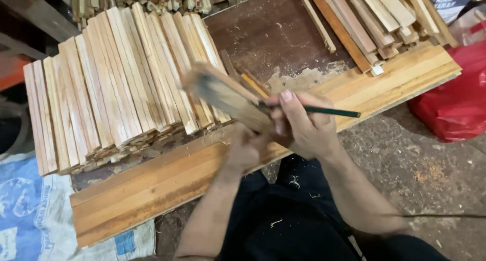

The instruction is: Marking wooden slats with a pencil to prepare them for assembly or cutting

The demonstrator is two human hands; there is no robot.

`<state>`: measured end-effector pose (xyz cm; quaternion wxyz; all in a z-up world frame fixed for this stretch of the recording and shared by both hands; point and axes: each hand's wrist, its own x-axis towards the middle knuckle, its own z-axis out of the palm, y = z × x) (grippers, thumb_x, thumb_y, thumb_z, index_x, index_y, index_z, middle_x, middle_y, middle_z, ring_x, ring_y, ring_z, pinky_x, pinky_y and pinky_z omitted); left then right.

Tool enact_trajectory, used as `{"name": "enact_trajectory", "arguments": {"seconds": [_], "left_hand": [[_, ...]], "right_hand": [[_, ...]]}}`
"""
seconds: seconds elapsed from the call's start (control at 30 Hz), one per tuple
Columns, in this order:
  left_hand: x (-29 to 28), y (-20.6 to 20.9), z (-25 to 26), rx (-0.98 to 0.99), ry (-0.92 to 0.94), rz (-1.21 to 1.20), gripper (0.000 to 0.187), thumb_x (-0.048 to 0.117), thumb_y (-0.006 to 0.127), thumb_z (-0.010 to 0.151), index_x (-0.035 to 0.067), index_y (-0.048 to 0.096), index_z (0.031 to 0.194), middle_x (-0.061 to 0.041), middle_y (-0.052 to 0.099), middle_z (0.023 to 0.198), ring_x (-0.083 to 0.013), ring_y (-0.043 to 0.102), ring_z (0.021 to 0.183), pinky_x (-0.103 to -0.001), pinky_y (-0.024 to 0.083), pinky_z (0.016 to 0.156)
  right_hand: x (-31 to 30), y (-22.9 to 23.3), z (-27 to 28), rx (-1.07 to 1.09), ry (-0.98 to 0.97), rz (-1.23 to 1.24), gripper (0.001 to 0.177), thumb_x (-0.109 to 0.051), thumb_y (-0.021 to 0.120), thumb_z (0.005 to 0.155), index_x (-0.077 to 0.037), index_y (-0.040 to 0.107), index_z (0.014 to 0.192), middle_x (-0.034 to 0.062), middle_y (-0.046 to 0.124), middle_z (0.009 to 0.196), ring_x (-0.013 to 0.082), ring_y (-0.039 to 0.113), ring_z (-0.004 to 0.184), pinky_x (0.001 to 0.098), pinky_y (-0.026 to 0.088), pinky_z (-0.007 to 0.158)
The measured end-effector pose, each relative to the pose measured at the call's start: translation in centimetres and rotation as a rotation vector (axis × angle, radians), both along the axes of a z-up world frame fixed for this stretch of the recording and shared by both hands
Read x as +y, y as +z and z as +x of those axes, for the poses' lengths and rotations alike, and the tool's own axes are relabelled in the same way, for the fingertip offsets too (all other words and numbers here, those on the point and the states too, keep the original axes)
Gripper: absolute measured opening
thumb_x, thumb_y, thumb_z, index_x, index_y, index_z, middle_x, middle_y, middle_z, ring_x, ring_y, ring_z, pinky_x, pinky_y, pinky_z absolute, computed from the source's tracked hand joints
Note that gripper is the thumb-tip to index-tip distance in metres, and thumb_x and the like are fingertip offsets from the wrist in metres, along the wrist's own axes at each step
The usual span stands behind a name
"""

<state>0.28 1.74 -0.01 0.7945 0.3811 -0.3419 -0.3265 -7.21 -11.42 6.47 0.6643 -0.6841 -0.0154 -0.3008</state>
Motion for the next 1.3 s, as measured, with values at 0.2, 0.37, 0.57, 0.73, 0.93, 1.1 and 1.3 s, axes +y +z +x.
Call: {"name": "enact_trajectory", "arguments": {"seconds": [0.2, 0.37, 0.57, 0.73, 0.93, 1.1, 1.3], "left_hand": [[2.6, 4.0, 6.7, -0.157, 0.237, -0.255, 0.036, -0.002, 0.064, 0.091, 0.005, 0.054, 0.125, -0.024, 0.07, 0.108, -0.0394, 0.07, 0.103, -0.056, 0.061, 0.094], [2.0, 3.5, 4.8, -0.09, 0.19, -0.197, 0.048, 0.003, 0.07, 0.091, -0.004, 0.044, 0.131, -0.028, 0.068, 0.114, -0.0421, 0.069, 0.109, -0.057, 0.059, 0.094], [3.5, 2.3, 3.4, 0.083, 0.145, -0.149, 0.054, 0.004, 0.066, 0.094, -0.004, 0.042, 0.142, -0.027, 0.064, 0.129, -0.0368, 0.065, 0.118, -0.051, 0.055, 0.101], [6.0, 4.9, 3.9, 0.011, 0.234, 0.05, 0.07, 0.025, 0.056, 0.1, -0.007, 0.023, 0.153, -0.035, 0.041, 0.15, -0.0411, 0.059, 0.122, -0.052, 0.054, 0.101], [7.6, 6.4, 5.2, 0.067, 0.404, 0.105, 0.066, 0.024, 0.052, 0.1, -0.011, 0.024, 0.148, -0.03, 0.068, 0.103, -0.038, 0.074, 0.079, -0.045, 0.067, 0.067], [8.5, 6.3, 5.8, 0.09, 0.496, 0.126, 0.051, 0.024, 0.051, 0.102, -0.001, 0.034, 0.144, -0.029, 0.07, 0.089, -0.0374, 0.074, 0.062, -0.042, 0.065, 0.051], [9.2, 4.9, 6.3, 0.176, 0.496, 0.137, 0.052, 0.024, 0.051, 0.102, 0.001, 0.035, 0.145, -0.032, 0.069, 0.088, -0.0425, 0.073, 0.062, -0.049, 0.064, 0.051]], "right_hand": [[-5.7, -8.3, -4.2, 0.562, -0.28, -0.081, 0.033, -0.012, 0.059, 0.105, 0.012, 0.072, 0.086, 0.0218, 0.061, 0.056, 0.0229, 0.055, 0.037, 0.0353, 0.049, 0.036], [-5.3, -7.3, -3.0, 0.236, -0.366, -0.275, 0.041, -0.025, 0.047, 0.112, 0.002, 0.074, 0.099, 0.0215, 0.073, 0.082, 0.0316, 0.074, 0.073, 0.0422, 0.06, 0.072], [-0.6, -6.3, -1.7, 0.221, -0.037, -0.299, 0.018, -0.001, 0.071, 0.09, 0.002, 0.078, 0.107, 0.0178, 0.078, 0.089, 0.0239, 0.071, 0.079, 0.0419, 0.059, 0.072], [1.2, -7.4, 0.2, 0.348, -0.011, -0.12, 0.008, -0.008, 0.077, 0.089, -0.006, 0.082, 0.095, 0.008, 0.076, 0.07, 0.0119, 0.062, 0.064, 0.0286, 0.056, 0.064], [1.7, -7.0, 6.6, 0.375, -0.274, -0.231, 0.019, -0.017, 0.065, 0.102, -0.002, 0.076, 0.104, 0.0182, 0.065, 0.066, 0.0223, 0.059, 0.061, 0.039, 0.05, 0.062], [3.1, -8.9, 12.7, 0.389, -0.241, -0.204, 0.029, -0.016, 0.063, 0.1, -0.002, 0.074, 0.123, 0.0226, 0.073, 0.117, 0.0385, 0.066, 0.115, 0.0487, 0.05, 0.098], [2.8, -9.8, 17.3, 0.852, -0.281, -0.596, 0.044, -0.055, 0.067, 0.09, -0.014, 0.08, 0.099, 0.0182, 0.076, 0.088, 0.0438, 0.071, 0.096, 0.0547, 0.055, 0.084]]}}
